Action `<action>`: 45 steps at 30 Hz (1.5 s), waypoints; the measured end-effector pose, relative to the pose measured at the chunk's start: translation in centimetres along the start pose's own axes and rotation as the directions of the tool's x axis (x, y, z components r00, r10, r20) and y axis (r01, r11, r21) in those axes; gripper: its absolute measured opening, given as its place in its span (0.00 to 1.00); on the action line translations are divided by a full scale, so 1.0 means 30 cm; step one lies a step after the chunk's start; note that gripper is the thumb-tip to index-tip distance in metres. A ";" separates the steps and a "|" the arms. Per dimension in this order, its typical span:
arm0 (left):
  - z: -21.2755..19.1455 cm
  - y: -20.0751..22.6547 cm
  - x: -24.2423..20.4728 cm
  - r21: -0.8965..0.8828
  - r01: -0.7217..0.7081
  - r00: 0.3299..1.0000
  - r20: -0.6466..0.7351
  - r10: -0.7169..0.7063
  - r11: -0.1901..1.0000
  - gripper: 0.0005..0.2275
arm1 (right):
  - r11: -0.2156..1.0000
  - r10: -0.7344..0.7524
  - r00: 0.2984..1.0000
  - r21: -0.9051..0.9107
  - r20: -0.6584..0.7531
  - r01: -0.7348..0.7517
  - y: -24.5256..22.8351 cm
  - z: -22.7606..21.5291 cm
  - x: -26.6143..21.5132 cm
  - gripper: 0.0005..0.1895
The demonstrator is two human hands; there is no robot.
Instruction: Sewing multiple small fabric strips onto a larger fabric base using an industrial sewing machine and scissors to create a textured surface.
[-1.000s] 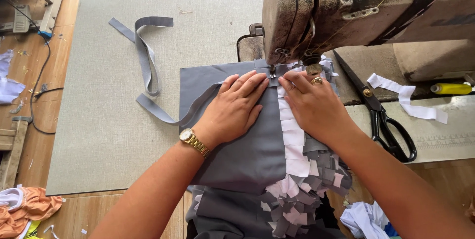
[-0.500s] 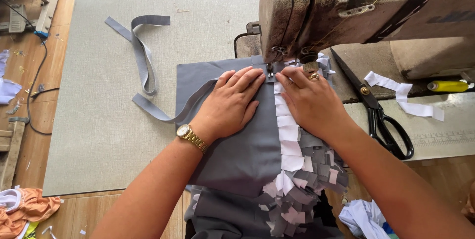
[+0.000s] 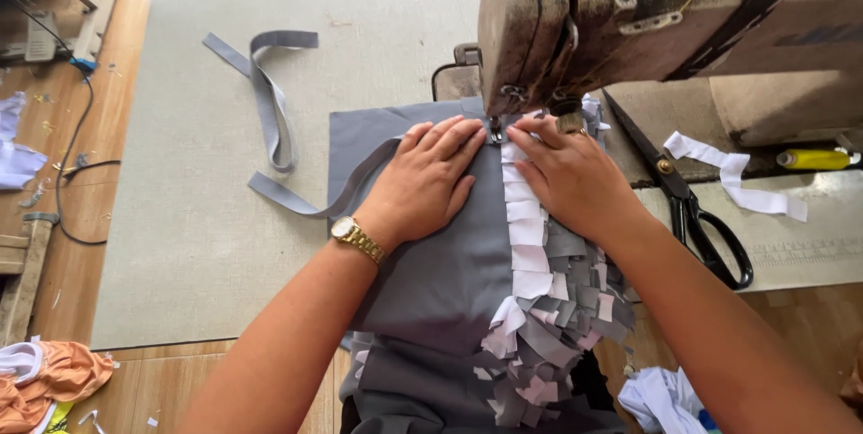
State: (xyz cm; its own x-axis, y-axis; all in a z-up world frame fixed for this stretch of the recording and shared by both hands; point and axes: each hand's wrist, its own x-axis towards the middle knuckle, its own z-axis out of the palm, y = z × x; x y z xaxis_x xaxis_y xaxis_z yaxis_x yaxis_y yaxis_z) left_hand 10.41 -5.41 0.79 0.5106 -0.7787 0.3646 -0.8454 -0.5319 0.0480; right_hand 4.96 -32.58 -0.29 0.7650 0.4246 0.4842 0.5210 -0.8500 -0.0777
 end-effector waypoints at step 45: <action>-0.074 -0.121 -0.055 -0.309 0.055 0.868 -0.455 -0.199 0.949 0.09 | -0.486 0.533 0.304 0.580 0.790 -0.654 -0.481 -0.301 -0.253 0.36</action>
State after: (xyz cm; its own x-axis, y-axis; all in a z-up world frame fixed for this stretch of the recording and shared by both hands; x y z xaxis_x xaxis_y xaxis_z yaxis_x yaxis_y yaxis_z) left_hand 12.30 -1.45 2.06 0.5400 -0.4185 0.7302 -0.8228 -0.4453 0.3532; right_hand -11.78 -26.34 5.02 0.8092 -0.0776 -0.5824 -0.5342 0.3156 -0.7842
